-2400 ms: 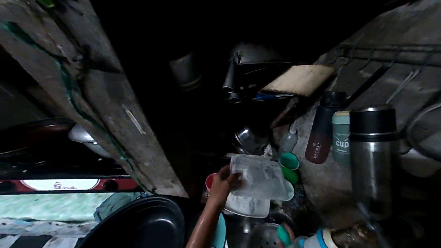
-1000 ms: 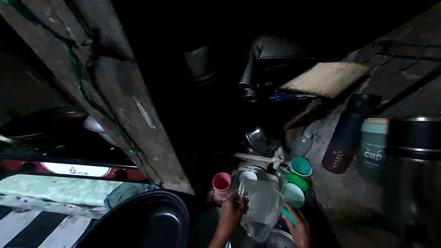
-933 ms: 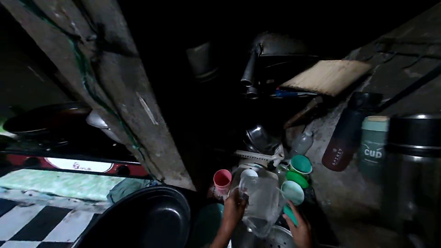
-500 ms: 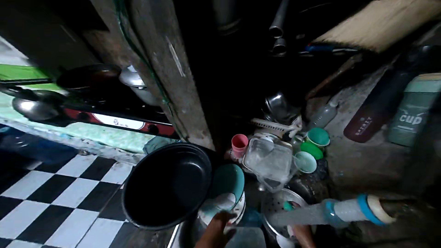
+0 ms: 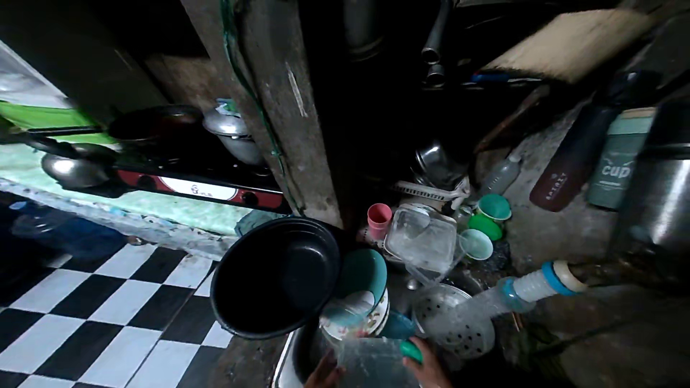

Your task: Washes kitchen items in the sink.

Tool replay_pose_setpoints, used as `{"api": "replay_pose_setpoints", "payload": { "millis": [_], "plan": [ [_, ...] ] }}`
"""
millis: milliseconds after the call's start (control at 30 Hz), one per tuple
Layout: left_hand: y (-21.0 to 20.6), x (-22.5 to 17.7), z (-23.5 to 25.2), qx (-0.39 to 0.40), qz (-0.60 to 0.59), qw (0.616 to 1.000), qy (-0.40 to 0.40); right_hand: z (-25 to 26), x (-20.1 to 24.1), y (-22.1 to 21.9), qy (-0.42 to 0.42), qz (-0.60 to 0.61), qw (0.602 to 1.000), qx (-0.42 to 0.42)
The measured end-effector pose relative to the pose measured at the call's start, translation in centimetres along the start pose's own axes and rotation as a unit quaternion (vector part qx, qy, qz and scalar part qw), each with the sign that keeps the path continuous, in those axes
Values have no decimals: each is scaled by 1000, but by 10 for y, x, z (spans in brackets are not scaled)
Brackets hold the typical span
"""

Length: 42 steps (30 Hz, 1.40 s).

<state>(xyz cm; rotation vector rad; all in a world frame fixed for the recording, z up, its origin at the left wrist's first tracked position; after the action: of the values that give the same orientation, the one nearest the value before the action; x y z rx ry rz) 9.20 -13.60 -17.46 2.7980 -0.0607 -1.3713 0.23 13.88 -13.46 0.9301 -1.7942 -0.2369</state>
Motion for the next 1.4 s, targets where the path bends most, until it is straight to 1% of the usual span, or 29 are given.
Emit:
{"api": "replay_pose_setpoints", "payload": {
  "millis": [33,67,100,167,233,300,400,467,533,567,600,633,667,700,733,800,867,933,967,1000,1033,1100,1133,1200,1233,1267,1300,1333,1400],
  "plan": [
    [-4,11,0,2,-50,998,28,-2,0,-9,-17,-28,999,19],
    [-11,16,1,4,-92,995,34,-3,1,-16,-35,-52,997,36],
    [-20,13,0,7,-128,992,19,-4,1,-19,-47,-72,995,46],
    [-33,-10,-2,19,-158,987,-34,-3,0,-22,-53,-91,993,62],
    [-38,-39,-5,26,-121,990,-70,-3,2,-16,-47,-90,993,59],
    [-36,-66,-7,16,-34,996,-84,-3,9,-3,-22,-74,997,28],
    [-47,-103,-5,30,74,989,-125,2,39,15,99,-39,993,-54],
    [-61,-111,0,52,100,985,-131,3,58,16,153,-12,986,-64],
    [-66,-114,9,62,108,981,-149,5,65,18,154,2,986,-58],
    [-61,-117,14,53,114,976,-179,7,63,21,142,6,988,-57],
    [-54,-121,21,27,138,964,-224,7,59,26,129,13,990,-62],
    [-46,-125,27,-11,196,941,-277,7,53,32,113,28,990,-75],
    [-40,-129,33,-46,272,905,-323,5,47,40,97,51,989,-94],
    [-37,-130,40,-65,347,869,-347,4,41,47,74,86,987,-113],
    [-36,-129,49,-64,418,838,-345,3,33,54,44,138,982,-124],
    [-34,-122,67,-19,528,803,-276,1,23,63,-23,286,950,-126],
    [-33,-116,74,23,576,786,-224,1,14,63,-79,439,889,-104],
    [-34,-107,74,32,592,774,-221,7,-2,60,-113,541,830,-71],
    [-33,-102,72,24,587,774,-235,10,-11,64,-110,569,812,-70],
    [-31,-101,70,3,575,775,-264,10,-20,72,-102,578,805,-84],
    [-29,-101,68,-24,565,767,-303,13,-31,81,-91,579,804,-102],
    [-27,-101,71,-43,570,754,-323,16,-48,104,-69,547,819,-160],
    [-26,-102,74,-40,572,758,-309,13,-49,118,-73,518,830,-192],
    [-28,-106,80,-19,568,780,-260,8,-45,150,-87,448,856,-242],
    [-30,-109,84,-4,564,791,-238,18,-50,165,-76,409,872,-258],
    [-33,-112,88,10,564,794,-224,40,-62,181,-44,365,886,-283],
    [-36,-115,92,17,570,791,-222,64,-72,198,0,330,886,-326],
    [-38,-118,95,20,575,786,-225,83,-75,216,37,298,875,-381],
    [-39,-122,99,17,578,789,-205,92,-55,258,15,235,865,-443]
  ]
}}
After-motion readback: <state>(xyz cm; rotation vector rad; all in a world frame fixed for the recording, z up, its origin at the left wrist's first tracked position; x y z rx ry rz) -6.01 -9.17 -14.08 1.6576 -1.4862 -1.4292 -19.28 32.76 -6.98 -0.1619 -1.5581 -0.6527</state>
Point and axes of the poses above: each hand's wrist, its own z-axis towards the middle knuckle, its own y-axis out of the back of the hand, x = y × z, the point moved 10 cm from there along z, towards the middle knuckle, and after that the axes turned 1 degree about y, right-handed, at the moved point
